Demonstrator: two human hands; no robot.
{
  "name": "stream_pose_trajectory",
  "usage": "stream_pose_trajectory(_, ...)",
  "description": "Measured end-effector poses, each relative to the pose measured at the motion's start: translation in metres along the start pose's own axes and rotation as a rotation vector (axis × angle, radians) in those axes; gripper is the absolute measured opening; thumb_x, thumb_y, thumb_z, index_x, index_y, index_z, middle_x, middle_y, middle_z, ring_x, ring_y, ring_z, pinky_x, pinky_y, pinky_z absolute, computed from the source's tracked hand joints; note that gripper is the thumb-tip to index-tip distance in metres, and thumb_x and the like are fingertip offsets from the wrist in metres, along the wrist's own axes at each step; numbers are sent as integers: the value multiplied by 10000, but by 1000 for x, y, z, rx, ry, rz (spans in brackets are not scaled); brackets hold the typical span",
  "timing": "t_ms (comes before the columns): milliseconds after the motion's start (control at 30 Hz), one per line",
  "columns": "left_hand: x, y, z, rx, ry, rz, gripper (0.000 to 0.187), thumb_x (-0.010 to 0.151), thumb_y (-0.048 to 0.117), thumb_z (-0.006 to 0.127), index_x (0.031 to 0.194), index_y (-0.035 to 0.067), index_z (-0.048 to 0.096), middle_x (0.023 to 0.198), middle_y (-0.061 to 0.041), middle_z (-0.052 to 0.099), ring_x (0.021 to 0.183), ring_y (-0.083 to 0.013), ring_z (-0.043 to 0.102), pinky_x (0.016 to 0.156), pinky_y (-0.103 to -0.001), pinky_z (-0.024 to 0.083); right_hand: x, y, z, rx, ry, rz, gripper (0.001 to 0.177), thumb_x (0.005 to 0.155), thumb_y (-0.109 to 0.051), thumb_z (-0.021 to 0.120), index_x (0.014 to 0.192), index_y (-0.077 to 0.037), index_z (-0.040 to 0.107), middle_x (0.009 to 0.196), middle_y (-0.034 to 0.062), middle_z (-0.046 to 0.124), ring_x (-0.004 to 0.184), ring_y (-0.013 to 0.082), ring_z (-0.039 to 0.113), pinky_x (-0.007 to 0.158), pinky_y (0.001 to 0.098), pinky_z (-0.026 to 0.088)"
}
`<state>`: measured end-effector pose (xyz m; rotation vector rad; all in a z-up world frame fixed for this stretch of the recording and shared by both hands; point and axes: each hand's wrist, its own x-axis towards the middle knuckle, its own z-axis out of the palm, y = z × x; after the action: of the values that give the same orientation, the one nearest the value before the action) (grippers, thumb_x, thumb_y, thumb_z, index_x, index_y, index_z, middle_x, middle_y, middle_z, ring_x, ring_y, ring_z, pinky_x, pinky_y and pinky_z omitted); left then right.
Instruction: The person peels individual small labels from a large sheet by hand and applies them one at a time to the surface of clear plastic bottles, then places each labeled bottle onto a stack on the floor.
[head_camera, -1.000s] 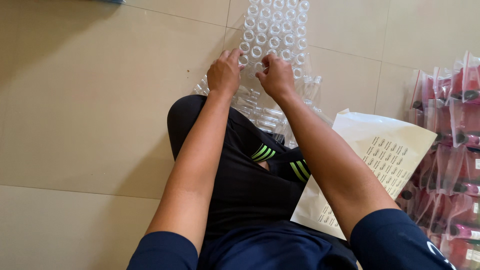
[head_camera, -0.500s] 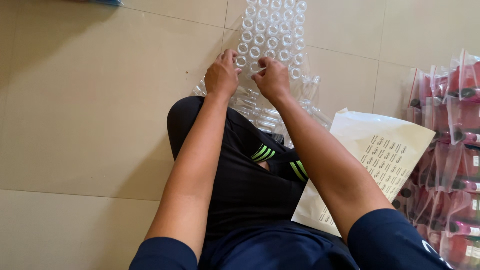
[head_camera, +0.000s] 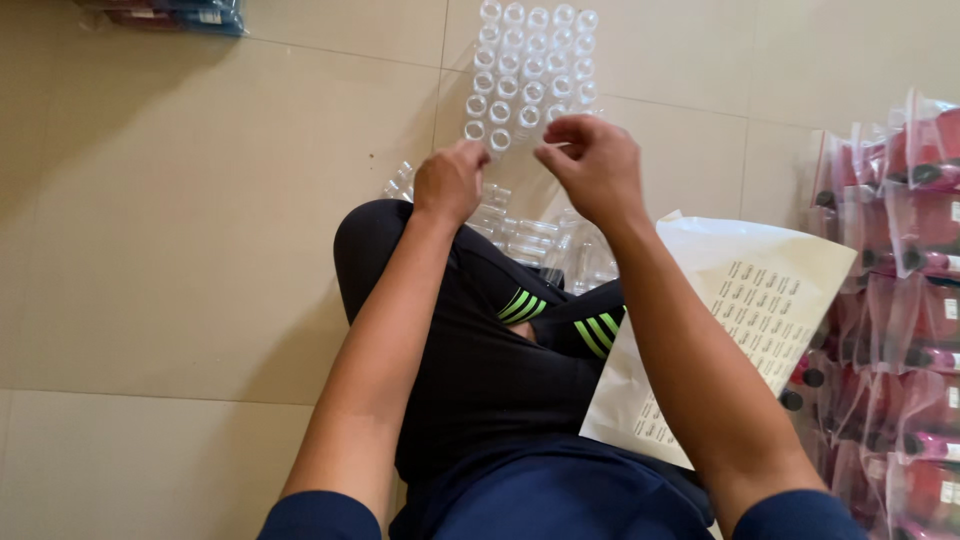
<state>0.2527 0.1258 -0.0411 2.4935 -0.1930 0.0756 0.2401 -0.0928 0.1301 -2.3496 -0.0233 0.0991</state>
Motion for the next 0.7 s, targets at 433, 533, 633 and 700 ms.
stream_pose_trajectory(433,19,-3,72,568,-493,229,340,1122,102,540,1236,170,853,1198,-189,820,1038,-529,864,780,-644,661,-213,42,-212,204,557,20,109,1330,-17,737,1253,55,766,1136,169,828,908,205,746,881,317,670)
stream_pose_trajectory(533,9,20,36,562,-511,187,252,1115,16,567,1241,74,778,1228,-175,688,999,-560,848,749,-667,648,-246,61,-216,146,558,82,102,1330,-1,720,1276,68,774,1152,188,830,946,216,773,897,317,694)
stream_pose_trajectory(633,-16,36,-12,379,-454,12,627,1138,320,749,1741,303,578,1569,-113,634,1103,-477,803,833,-637,663,-277,85,-203,225,550,202,84,1261,-52,768,1262,29,788,1147,142,841,955,185,766,886,308,668)
stream_pose_trajectory(700,-38,40,-34,-302,-202,-92,567,1111,336,859,1619,111,745,1409,-207,757,1058,-504,817,900,-558,649,-296,108,-189,271,559,175,34,1178,-3,846,1185,31,842,1074,223,859,864,272,801,803,384,663)
